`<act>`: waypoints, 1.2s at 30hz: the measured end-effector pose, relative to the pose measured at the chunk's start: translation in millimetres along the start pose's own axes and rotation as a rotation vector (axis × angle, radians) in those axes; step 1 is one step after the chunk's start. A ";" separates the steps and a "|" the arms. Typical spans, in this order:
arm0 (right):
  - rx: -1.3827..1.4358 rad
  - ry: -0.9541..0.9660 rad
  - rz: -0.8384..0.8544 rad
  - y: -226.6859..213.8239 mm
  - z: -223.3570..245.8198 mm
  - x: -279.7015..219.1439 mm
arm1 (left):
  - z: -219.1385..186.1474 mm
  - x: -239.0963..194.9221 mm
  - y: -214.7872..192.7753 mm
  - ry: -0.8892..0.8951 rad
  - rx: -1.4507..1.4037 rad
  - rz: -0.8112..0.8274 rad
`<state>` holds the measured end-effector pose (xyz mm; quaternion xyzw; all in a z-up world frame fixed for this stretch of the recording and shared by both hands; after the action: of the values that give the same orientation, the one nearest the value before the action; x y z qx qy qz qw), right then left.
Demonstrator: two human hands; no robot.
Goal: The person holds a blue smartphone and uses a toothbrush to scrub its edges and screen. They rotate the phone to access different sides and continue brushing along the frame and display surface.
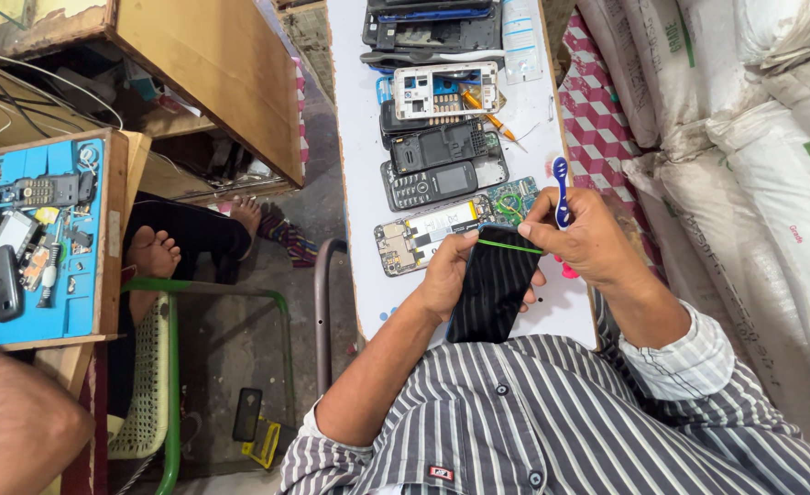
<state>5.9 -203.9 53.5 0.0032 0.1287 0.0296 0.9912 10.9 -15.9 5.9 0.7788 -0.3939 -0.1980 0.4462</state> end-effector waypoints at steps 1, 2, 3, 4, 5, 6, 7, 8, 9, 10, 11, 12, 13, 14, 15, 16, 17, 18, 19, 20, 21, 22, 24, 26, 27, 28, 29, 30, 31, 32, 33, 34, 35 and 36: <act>-0.005 0.005 -0.001 -1.0 -0.9 -0.2 | 0.0 0.2 0.3 -0.001 -0.004 0.003; -0.011 0.010 -0.002 -2.0 -1.5 -0.6 | 0.0 0.3 1.0 -0.001 -0.016 0.012; -0.017 0.014 -0.003 -2.8 -1.6 -0.7 | -0.2 0.3 1.8 -0.001 -0.029 0.022; -0.015 0.011 0.005 -3.3 -1.1 -0.6 | -0.5 0.5 2.5 -0.001 -0.041 0.031; -0.013 0.008 0.013 -3.6 -0.5 -0.7 | -0.7 0.6 2.9 -0.004 -0.048 0.033; -0.012 0.005 0.022 -3.9 0.0 -0.9 | -0.7 0.6 3.3 -0.007 -0.054 0.035; -0.021 0.017 0.013 -4.2 0.0 -1.0 | -0.7 0.5 3.6 -0.011 -0.060 0.036; -0.030 0.028 0.005 -4.5 -0.1 -1.1 | -0.4 0.7 3.7 -0.016 -0.062 0.031; -0.039 0.039 -0.002 -4.8 -0.4 -1.0 | -0.2 1.0 3.3 -0.020 -0.064 0.026; -0.045 0.041 -0.007 -5.3 -0.7 -0.8 | 0.0 1.1 2.7 -0.025 -0.065 0.021; -0.052 0.043 -0.012 -6.2 -1.2 -0.6 | 0.4 1.1 2.0 -0.027 -0.067 0.018; -0.058 0.045 -0.017 -6.9 -2.1 -0.6 | 1.0 0.4 1.4 -0.029 -0.069 0.016; -0.052 0.043 -0.003 -7.3 -2.9 0.0 | 0.8 0.5 0.3 -0.029 -0.068 0.016; -0.046 0.042 0.011 -7.1 -4.1 -1.0 | 1.8 -0.6 0.4 -0.029 -0.070 0.019; -0.042 0.032 0.026 -7.3 -2.9 0.7 | 1.0 0.0 0.9 -0.025 -0.066 0.027; -0.041 0.038 0.021 -7.5 -2.5 1.5 | 0.1 0.6 1.5 -0.020 -0.062 0.035; -0.040 0.046 0.019 -6.9 -3.3 1.0 | -0.1 0.6 1.9 -0.026 -0.066 0.044; -0.038 0.054 0.017 -6.9 -3.8 1.0 | -0.2 0.8 2.0 -0.032 -0.069 0.052; -0.037 0.070 0.014 -7.2 -4.6 0.7 | 0.2 0.0 2.1 -0.039 -0.075 0.058; -0.036 0.086 0.011 -7.4 -5.4 1.0 | 0.0 -0.2 1.6 -0.035 -0.075 0.061; -0.034 0.105 0.005 -7.9 -7.1 0.1 | 1.0 -0.2 1.1 -0.034 -0.078 0.065; -0.031 0.083 0.014 -6.6 -7.9 0.1 | 1.6 -0.6 0.5 -0.033 -0.080 0.068; -0.032 0.037 0.027 -5.5 -5.7 3.0 | 2.3 0.2 -0.7 -0.045 -0.047 0.042; -0.029 0.099 -0.009 -5.5 -7.7 3.4 | 4.0 0.0 -0.9 -0.052 -0.046 0.038; -0.027 0.131 -0.024 -4.9 -9.1 3.5 | 4.6 -0.3 -0.9 -0.052 -0.061 0.046; -0.036 0.130 -0.029 -5.0 -9.4 3.0 | 5.4 -0.5 -1.0 -0.053 -0.075 0.055; -0.044 0.128 -0.032 -5.0 -9.8 2.6 | 6.4 -1.0 -1.5 -0.055 -0.077 0.053; -0.052 0.126 -0.036 -5.3 -10.0 2.1 | 7.6 -1.2 -1.7 -0.057 -0.079 0.052; -0.068 0.121 -0.034 -6.6 -8.9 2.0 | 7.4 -0.3 -1.9 -0.058 -0.080 0.052; -0.085 0.116 -0.032 -8.5 -7.8 1.9 | 6.8 0.9 -2.4 -0.062 -0.076 0.049; -0.101 0.115 -0.031 -10.4 -8.0 0.9 | 7.5 1.2 -2.9 -0.067 -0.075 0.045; -0.094 0.088 -0.010 -11.6 -7.7 0.6 | 8.0 1.6 -3.7 -0.072 -0.075 0.041; -0.086 0.063 0.009 -13.1 -8.0 -0.8 | 8.8 1.6 -3.9 -0.054 -0.041 0.048; -0.079 0.038 0.028 -14.3 -8.5 -1.9 | 9.4 1.7 -4.1 -0.035 -0.007 0.055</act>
<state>2.7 -218.3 45.6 -0.0345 0.1464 0.0487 0.9874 7.6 -21.1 -2.4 0.7625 -0.4222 -0.2008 0.4472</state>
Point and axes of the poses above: each hand's wrist, its own x-axis towards the middle knuckle, its own y-axis out of the palm, z = x × y, the point moved 3 cm from there along x, towards the middle knuckle, and after that the axes turned 12 degrees about y, right-handed, at the moved point
